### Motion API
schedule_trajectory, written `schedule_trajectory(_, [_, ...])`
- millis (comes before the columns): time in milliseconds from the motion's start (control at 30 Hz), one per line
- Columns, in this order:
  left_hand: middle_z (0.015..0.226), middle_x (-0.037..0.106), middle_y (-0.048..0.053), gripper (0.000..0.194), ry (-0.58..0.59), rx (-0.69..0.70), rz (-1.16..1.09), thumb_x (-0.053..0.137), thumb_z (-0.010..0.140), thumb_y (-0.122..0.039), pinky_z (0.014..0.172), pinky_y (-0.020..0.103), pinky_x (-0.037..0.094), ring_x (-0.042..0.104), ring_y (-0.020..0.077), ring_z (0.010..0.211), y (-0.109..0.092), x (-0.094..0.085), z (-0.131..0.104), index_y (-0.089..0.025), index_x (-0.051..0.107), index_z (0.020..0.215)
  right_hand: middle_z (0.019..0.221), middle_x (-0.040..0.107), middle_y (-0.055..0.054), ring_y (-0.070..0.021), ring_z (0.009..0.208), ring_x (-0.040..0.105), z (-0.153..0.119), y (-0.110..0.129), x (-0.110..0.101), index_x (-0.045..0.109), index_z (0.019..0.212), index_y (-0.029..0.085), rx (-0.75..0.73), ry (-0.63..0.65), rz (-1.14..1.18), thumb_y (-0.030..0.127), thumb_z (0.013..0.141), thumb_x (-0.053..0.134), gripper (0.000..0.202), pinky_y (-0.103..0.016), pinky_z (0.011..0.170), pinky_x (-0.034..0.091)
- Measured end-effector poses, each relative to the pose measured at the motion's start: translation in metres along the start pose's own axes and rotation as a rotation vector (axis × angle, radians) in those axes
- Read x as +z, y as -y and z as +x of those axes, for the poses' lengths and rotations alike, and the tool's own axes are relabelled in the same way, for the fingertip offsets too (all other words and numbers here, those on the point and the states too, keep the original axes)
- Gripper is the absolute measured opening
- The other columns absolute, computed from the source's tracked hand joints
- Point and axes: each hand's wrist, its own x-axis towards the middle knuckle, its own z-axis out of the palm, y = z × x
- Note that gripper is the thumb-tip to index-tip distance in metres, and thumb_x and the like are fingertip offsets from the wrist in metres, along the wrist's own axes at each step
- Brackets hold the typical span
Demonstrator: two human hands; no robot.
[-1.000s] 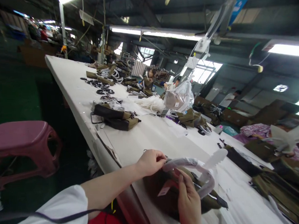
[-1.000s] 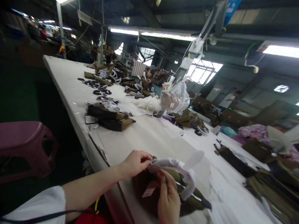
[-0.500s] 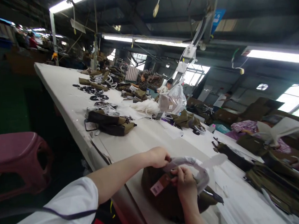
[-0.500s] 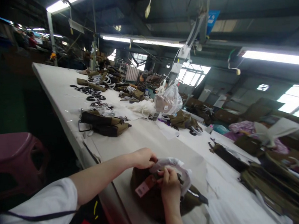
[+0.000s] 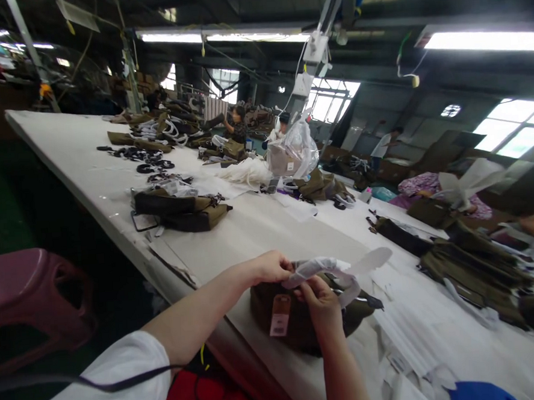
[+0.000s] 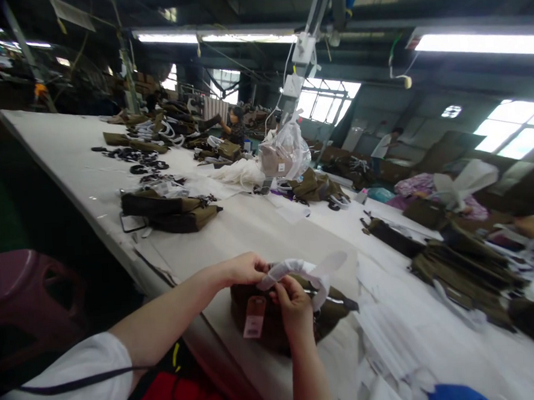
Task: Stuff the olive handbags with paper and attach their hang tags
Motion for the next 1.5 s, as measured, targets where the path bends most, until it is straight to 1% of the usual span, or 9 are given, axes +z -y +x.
schedule_trajectory(67, [0.053, 0.057, -0.005, 0.013, -0.045, 0.018, -0.006, 0.068, 0.057, -0.024, 0.052, 0.019, 0.034, 0.044, 0.0073, 0.053, 0.003, 0.005, 0.0, -0.012, 0.064, 0.06, 0.083, 0.075, -0.004, -0.0212, 0.07, 0.07, -0.003, -0.001, 0.001, 0.069, 0.099, 0.021, -0.022, 0.02, 0.038, 0.051, 0.073, 0.073, 0.039, -0.028, 0.059, 0.055])
schedule_trajectory(167, [0.056, 0.06, -0.004, 0.016, -0.091, 0.04, -0.029, 0.068, 0.059, -0.026, 0.055, 0.02, 0.037, 0.047, 0.0086, 0.055, 0.007, 0.01, -0.001, -0.011, 0.067, 0.062, 0.082, 0.075, -0.005, -0.0215, 0.073, 0.071, -0.006, -0.004, 0.001, 0.067, 0.099, 0.02, -0.012, 0.002, 0.044, 0.05, 0.075, 0.074, 0.039, -0.028, 0.061, 0.055])
schedule_trajectory(333, [0.057, 0.062, -0.002, 0.025, -0.077, 0.056, -0.099, 0.072, 0.058, -0.034, 0.054, 0.021, 0.037, 0.049, 0.0099, 0.056, 0.009, 0.011, -0.003, -0.01, 0.07, 0.065, 0.079, 0.075, -0.005, -0.0209, 0.072, 0.071, -0.008, -0.009, 0.0, 0.066, 0.096, 0.019, 0.005, -0.029, 0.047, 0.049, 0.076, 0.074, 0.037, -0.027, 0.061, 0.055])
schedule_trajectory(567, [0.055, 0.06, -0.003, 0.024, -0.12, 0.073, -0.108, 0.07, 0.058, -0.034, 0.054, 0.021, 0.035, 0.047, 0.0092, 0.054, 0.007, 0.014, -0.004, -0.01, 0.068, 0.062, 0.076, 0.074, -0.004, -0.0203, 0.068, 0.07, -0.008, -0.009, 0.001, 0.071, 0.092, 0.02, -0.022, -0.077, 0.03, 0.048, 0.075, 0.073, 0.033, -0.028, 0.06, 0.055])
schedule_trajectory(800, [0.054, 0.059, -0.003, 0.024, -0.107, 0.084, -0.119, 0.069, 0.06, -0.034, 0.053, 0.021, 0.034, 0.045, 0.0087, 0.052, 0.007, 0.014, -0.005, -0.011, 0.065, 0.062, 0.076, 0.074, -0.003, -0.0206, 0.068, 0.068, -0.01, -0.008, 0.0, 0.072, 0.091, 0.02, -0.031, -0.085, -0.007, 0.049, 0.075, 0.073, 0.033, -0.03, 0.064, 0.054])
schedule_trajectory(1067, [0.055, 0.059, -0.003, 0.024, -0.106, 0.104, -0.103, 0.069, 0.061, -0.034, 0.052, 0.021, 0.034, 0.046, 0.0083, 0.052, 0.01, 0.013, -0.002, -0.01, 0.066, 0.062, 0.079, 0.075, -0.004, -0.0208, 0.069, 0.068, -0.009, -0.005, 0.001, 0.076, 0.088, 0.019, -0.028, -0.093, -0.022, 0.048, 0.073, 0.073, 0.032, -0.029, 0.063, 0.055])
schedule_trajectory(1200, [0.055, 0.06, -0.002, 0.023, -0.111, 0.109, -0.099, 0.068, 0.06, -0.033, 0.052, 0.021, 0.036, 0.047, 0.0089, 0.054, 0.011, 0.013, -0.003, -0.01, 0.065, 0.061, 0.077, 0.075, -0.004, -0.0203, 0.067, 0.067, -0.009, -0.003, 0.002, 0.077, 0.088, 0.019, -0.022, -0.098, -0.029, 0.047, 0.072, 0.074, 0.033, -0.029, 0.062, 0.054])
schedule_trajectory(1367, [0.059, 0.062, -0.002, 0.026, -0.15, 0.114, -0.083, 0.065, 0.065, -0.035, 0.054, 0.021, 0.038, 0.049, 0.01, 0.056, 0.015, 0.017, -0.004, -0.009, 0.069, 0.069, 0.072, 0.073, -0.004, -0.0209, 0.064, 0.066, -0.012, -0.001, 0.005, 0.077, 0.089, 0.018, -0.021, -0.127, -0.046, 0.051, 0.074, 0.07, 0.037, -0.029, 0.059, 0.052])
schedule_trajectory(1500, [0.06, 0.062, -0.001, 0.025, -0.21, 0.119, -0.061, 0.065, 0.065, -0.034, 0.055, 0.022, 0.039, 0.05, 0.0107, 0.056, 0.019, 0.02, -0.004, -0.01, 0.069, 0.069, 0.066, 0.071, -0.003, -0.0193, 0.061, 0.063, -0.012, -0.001, 0.009, 0.076, 0.084, 0.018, -0.043, -0.165, -0.099, 0.05, 0.077, 0.067, 0.034, -0.028, 0.057, 0.049])
